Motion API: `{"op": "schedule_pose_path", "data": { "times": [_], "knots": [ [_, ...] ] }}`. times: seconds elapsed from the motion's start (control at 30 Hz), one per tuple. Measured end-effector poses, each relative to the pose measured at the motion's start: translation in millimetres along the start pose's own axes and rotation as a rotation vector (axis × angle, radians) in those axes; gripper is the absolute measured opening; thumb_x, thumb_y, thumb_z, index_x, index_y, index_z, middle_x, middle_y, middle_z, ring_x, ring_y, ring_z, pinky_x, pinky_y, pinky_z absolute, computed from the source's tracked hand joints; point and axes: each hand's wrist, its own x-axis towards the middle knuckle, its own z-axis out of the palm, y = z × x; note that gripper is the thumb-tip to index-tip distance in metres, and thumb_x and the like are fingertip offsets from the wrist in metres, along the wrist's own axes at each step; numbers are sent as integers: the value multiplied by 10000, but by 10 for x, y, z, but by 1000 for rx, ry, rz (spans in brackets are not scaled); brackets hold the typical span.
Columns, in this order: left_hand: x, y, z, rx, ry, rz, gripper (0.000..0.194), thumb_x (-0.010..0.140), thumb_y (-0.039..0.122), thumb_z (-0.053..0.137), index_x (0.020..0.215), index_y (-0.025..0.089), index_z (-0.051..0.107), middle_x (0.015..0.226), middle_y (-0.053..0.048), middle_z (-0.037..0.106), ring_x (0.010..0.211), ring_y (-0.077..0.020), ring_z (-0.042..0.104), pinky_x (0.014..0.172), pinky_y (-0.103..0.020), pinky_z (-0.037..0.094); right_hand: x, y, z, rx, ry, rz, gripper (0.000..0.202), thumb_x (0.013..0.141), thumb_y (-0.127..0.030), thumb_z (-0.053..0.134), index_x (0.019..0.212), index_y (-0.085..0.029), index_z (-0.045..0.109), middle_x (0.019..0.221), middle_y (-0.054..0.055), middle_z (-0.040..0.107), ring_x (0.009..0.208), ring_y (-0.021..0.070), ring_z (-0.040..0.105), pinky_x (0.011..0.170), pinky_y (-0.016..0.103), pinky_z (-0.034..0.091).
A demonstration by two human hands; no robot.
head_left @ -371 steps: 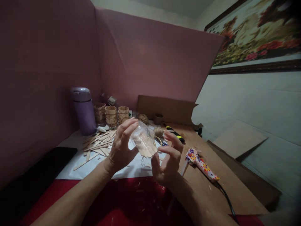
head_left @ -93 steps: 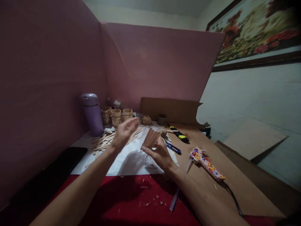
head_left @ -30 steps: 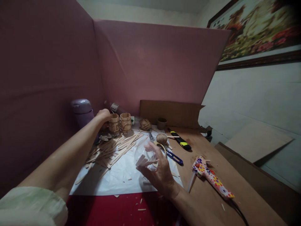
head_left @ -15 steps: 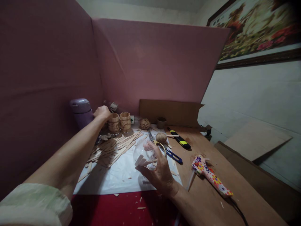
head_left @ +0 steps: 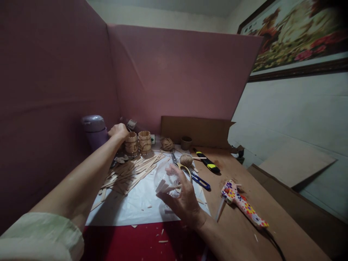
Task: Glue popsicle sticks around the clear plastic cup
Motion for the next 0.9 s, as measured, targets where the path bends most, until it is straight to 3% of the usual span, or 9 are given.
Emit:
{"op": "schedule_pose_path", "data": {
  "times": [0.13, 0.27, 0.37, 0.43, 0.63, 0.9],
  "knots": [
    [-57, 101, -78, 112, 1, -32, 457, 705, 358, 849, 1048, 70, 765, 1139, -290, 734, 1136, -436, 688, 871, -455, 566, 4, -14, 0, 4, -1, 13, 749, 835, -604, 754, 1418, -211, 495, 1231, 155, 690, 1082, 301, 723, 811, 429, 641],
    [-242, 281, -97, 235, 59, 200, 385, 885, 209, 619, 1237, 93, 724, 1291, -242, 700, 1215, -374, 660, 956, -422, 527, 16, -38, -5, -3, 6, 8, 743, 810, -578, 785, 1397, -211, 516, 1223, 151, 708, 1111, 305, 716, 832, 431, 635],
    [-399, 373, 15, 228, -75, 360, 285, 863, 323, 662, 1107, 258, 793, 1204, -96, 769, 1155, -291, 697, 890, -292, 526, 23, -42, -2, 36, 4, 79, 771, 774, -531, 824, 1402, -204, 518, 1233, 158, 717, 1106, 302, 719, 768, 392, 641],
    [-460, 384, 130, 236, -169, 405, 212, 810, 367, 717, 975, 272, 811, 1092, -76, 798, 1060, -272, 729, 798, -256, 522, 21, -31, 7, 69, 10, 148, 798, 748, -493, 848, 1411, -199, 515, 1248, 161, 715, 1088, 297, 723, 738, 375, 641],
    [-405, 297, 372, 246, -209, 412, 277, 783, 252, 694, 1041, 282, 792, 1169, -102, 781, 1109, -295, 719, 761, -262, 508, 8, 5, 33, 92, 22, 187, 800, 722, -448, 860, 1404, -199, 524, 1256, 155, 713, 1090, 292, 716, 754, 372, 637],
    [-400, 274, 387, 203, -203, 399, 336, 798, 192, 625, 1084, 275, 782, 1188, -97, 773, 1146, -298, 701, 733, -266, 498, 18, -21, 26, 110, 25, 215, 814, 708, -425, 870, 1408, -187, 530, 1272, 163, 709, 1135, 298, 713, 723, 337, 621]
  ]
}}
